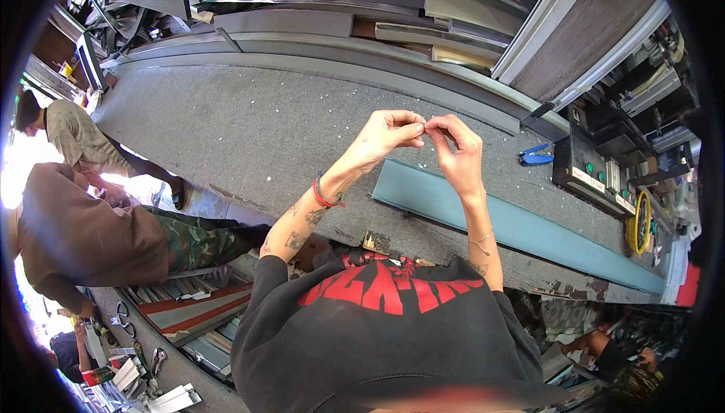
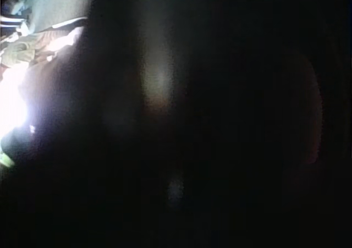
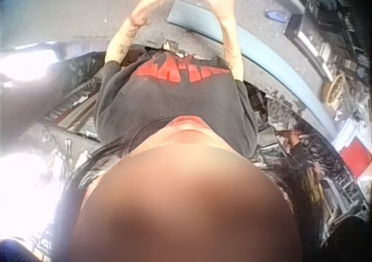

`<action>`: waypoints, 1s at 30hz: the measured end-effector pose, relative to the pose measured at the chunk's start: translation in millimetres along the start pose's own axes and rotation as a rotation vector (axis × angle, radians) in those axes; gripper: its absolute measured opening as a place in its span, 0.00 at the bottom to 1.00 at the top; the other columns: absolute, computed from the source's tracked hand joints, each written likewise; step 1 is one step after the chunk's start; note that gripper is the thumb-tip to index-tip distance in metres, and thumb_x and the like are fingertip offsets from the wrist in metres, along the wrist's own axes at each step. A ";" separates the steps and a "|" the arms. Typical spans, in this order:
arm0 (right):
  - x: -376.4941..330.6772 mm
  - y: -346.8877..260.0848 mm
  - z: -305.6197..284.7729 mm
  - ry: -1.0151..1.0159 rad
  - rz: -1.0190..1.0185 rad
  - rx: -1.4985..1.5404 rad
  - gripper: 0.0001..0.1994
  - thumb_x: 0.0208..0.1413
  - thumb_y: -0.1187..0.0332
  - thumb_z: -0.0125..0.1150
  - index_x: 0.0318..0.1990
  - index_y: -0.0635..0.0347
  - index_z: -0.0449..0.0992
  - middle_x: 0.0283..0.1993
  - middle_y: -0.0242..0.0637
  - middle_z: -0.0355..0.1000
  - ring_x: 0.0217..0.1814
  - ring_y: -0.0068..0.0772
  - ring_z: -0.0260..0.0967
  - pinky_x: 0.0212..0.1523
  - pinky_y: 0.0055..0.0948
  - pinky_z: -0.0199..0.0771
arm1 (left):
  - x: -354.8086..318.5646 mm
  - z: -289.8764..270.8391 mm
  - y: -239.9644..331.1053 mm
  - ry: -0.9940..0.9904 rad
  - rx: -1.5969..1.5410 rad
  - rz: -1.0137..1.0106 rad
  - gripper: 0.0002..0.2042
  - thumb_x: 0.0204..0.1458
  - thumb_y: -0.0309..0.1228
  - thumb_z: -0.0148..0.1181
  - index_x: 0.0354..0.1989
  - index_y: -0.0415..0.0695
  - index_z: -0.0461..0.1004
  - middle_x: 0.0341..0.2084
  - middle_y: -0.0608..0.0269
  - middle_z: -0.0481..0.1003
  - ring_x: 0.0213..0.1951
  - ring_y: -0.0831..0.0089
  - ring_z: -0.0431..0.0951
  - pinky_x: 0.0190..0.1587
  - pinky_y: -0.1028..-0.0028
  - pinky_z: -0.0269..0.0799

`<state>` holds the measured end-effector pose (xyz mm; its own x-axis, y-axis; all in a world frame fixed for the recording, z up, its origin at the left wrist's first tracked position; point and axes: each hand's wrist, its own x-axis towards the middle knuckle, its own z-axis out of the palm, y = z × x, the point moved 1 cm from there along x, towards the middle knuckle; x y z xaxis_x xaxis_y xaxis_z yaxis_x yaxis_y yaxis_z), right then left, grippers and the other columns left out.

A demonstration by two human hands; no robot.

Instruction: The person assembles a window frame by inserting small black plastic clips into a long teal profile on a workbench. They repeatedly pick clips from a yellow bowl, place them into the profile, and adjust the profile's position. The person also uses a thin wire to pull or align components within the profile.

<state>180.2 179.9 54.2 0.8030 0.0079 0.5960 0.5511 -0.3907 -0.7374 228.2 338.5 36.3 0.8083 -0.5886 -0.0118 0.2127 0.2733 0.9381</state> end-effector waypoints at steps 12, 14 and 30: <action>-2.7 -10.8 0.4 -0.072 -0.004 -0.142 0.04 0.51 0.80 0.57 0.35 0.65 0.74 0.33 0.43 0.73 0.34 0.39 0.74 0.37 0.30 0.73 | 2.7 2.0 -11.6 -0.040 -0.070 0.038 0.09 0.54 0.30 0.58 0.39 0.38 0.74 0.30 0.67 0.74 0.28 0.84 0.72 0.32 0.83 0.70; -2.8 -9.5 1.9 -0.057 0.113 -0.034 0.04 0.52 0.79 0.57 0.35 0.65 0.73 0.34 0.41 0.74 0.36 0.34 0.74 0.40 0.28 0.74 | 2.3 1.3 -10.4 -0.007 0.028 0.085 0.09 0.55 0.30 0.57 0.39 0.37 0.74 0.30 0.65 0.74 0.28 0.82 0.73 0.33 0.82 0.71; -3.1 6.9 -0.5 -0.211 0.397 0.364 0.13 0.52 0.76 0.56 0.44 0.61 0.63 0.30 0.31 0.70 0.34 0.20 0.68 0.42 0.24 0.69 | 5.1 -17.2 11.3 -0.224 0.306 0.078 0.11 0.52 0.32 0.60 0.36 0.36 0.74 0.29 0.61 0.76 0.30 0.78 0.76 0.37 0.77 0.74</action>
<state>181.4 176.7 47.5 0.9714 0.1232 0.2030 0.2114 -0.0594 -0.9756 244.1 351.8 40.9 0.6686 -0.7357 0.1081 -0.0457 0.1044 0.9935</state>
